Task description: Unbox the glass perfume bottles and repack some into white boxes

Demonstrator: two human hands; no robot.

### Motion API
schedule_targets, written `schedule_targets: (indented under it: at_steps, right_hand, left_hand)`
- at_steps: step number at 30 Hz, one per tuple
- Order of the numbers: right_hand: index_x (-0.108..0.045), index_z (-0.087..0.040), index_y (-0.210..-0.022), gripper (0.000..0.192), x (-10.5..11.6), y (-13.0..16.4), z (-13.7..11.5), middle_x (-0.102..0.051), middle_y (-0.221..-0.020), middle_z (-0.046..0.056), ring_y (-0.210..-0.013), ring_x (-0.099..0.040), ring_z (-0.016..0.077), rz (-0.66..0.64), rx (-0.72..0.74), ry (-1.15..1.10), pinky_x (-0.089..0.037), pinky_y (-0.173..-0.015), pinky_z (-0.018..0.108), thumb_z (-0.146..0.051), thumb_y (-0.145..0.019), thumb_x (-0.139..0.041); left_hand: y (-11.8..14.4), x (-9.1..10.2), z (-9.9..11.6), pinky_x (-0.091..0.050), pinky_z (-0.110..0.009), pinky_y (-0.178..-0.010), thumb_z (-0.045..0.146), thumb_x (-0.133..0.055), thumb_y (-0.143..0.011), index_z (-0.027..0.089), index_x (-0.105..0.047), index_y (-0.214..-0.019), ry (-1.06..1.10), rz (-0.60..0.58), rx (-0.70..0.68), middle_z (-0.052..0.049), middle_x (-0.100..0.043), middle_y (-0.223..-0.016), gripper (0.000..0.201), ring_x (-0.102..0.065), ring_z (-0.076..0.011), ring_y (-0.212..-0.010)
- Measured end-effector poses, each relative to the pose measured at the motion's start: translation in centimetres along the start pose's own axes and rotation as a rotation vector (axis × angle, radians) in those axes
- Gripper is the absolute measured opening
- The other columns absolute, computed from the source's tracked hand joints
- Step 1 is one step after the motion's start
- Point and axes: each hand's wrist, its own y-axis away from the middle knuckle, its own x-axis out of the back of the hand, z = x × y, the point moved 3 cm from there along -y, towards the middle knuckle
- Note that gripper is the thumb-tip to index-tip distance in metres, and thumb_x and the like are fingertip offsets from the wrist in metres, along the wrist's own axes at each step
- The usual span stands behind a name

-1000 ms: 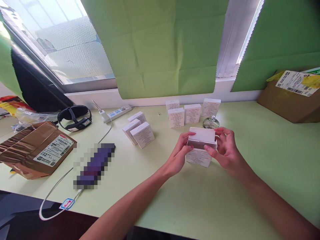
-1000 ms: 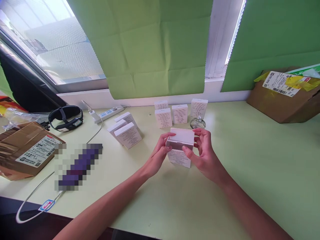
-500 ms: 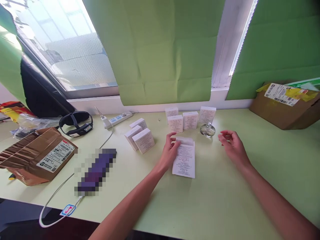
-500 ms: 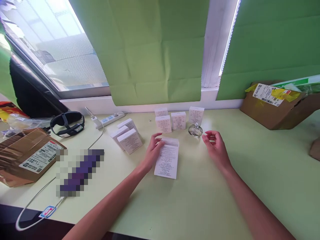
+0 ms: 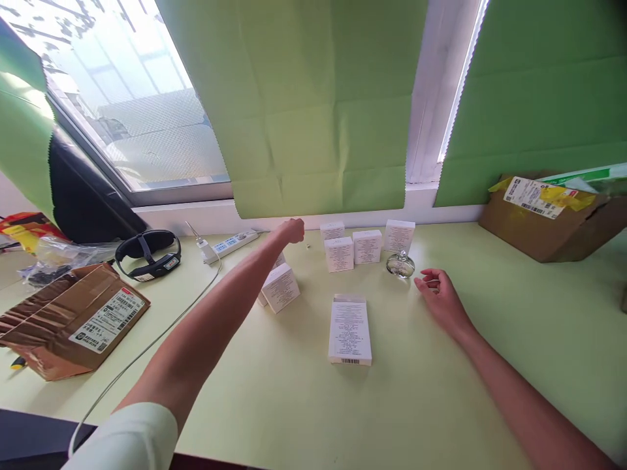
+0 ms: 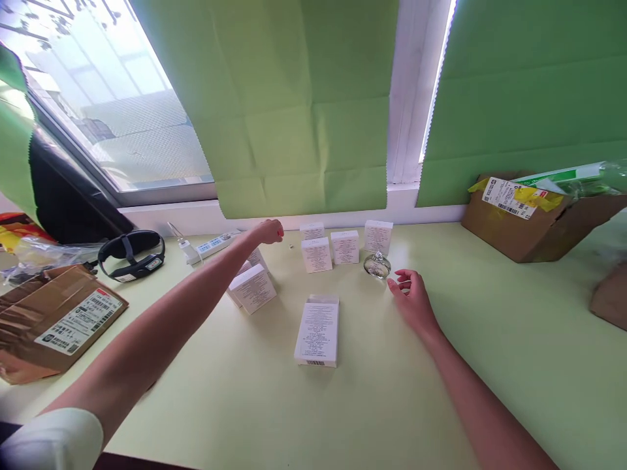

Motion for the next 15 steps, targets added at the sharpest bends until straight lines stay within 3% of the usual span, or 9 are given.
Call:
schedule_targets:
  at_steps: [3, 6, 10, 15]
  right_hand:
    - [-0.053, -0.022, -0.108, 0.047, 0.1, 0.0, 0.0, -0.054, -0.101, 0.005, -0.085, -0.057, 0.0189, 0.001, -0.001, 0.001, -0.049, -0.072, 0.033, -0.058, -0.079, -0.06]
    - [-0.053, -0.022, -0.108, 0.045, 0.0, -0.1, 0.1, -0.053, -0.1, 0.005, -0.084, -0.056, 0.0185, 0.002, 0.001, -0.001, -0.05, -0.072, 0.033, -0.056, -0.08, -0.06]
    - [-0.052, -0.021, -0.109, 0.046, -0.1, -0.3, 0.3, -0.053, -0.101, 0.006, -0.083, -0.057, 0.018, 0.004, 0.008, 0.003, -0.05, -0.069, 0.032, -0.057, -0.08, -0.059]
    - [-0.05, -0.024, -0.121, 0.054, -0.1, 0.0, -0.1, -0.054, -0.117, 0.008, -0.079, -0.058, 0.016, -0.028, 0.014, 0.04, -0.051, -0.067, 0.031, -0.057, -0.079, -0.061]
  left_hand:
    - [-3.2, -1.4, -0.8, -0.053, -0.042, -0.088, 0.035, -0.056, -0.092, 0.016, -0.055, -0.122, -0.041, -0.099, 0.023, -0.01, -0.058, -0.122, 0.035, -0.06, -0.0209, -0.105]
    - [-5.0, -3.0, -0.9, -0.053, -0.042, -0.088, 0.035, -0.056, -0.092, 0.016, -0.055, -0.122, -0.062, -0.125, 0.031, -0.01, -0.058, -0.122, 0.036, -0.06, -0.0209, -0.105]
    - [-6.4, -4.2, -0.8, -0.053, -0.042, -0.088, 0.035, -0.057, -0.092, 0.016, -0.055, -0.122, -0.075, -0.104, 0.041, -0.01, -0.058, -0.122, 0.036, -0.06, -0.0211, -0.105]
    - [-7.2, -5.0, -0.6, -0.053, -0.042, -0.088, 0.035, -0.057, -0.092, 0.016, -0.055, -0.122, -0.043, -0.139, 0.026, -0.01, -0.058, -0.122, 0.036, -0.06, -0.021, -0.105]
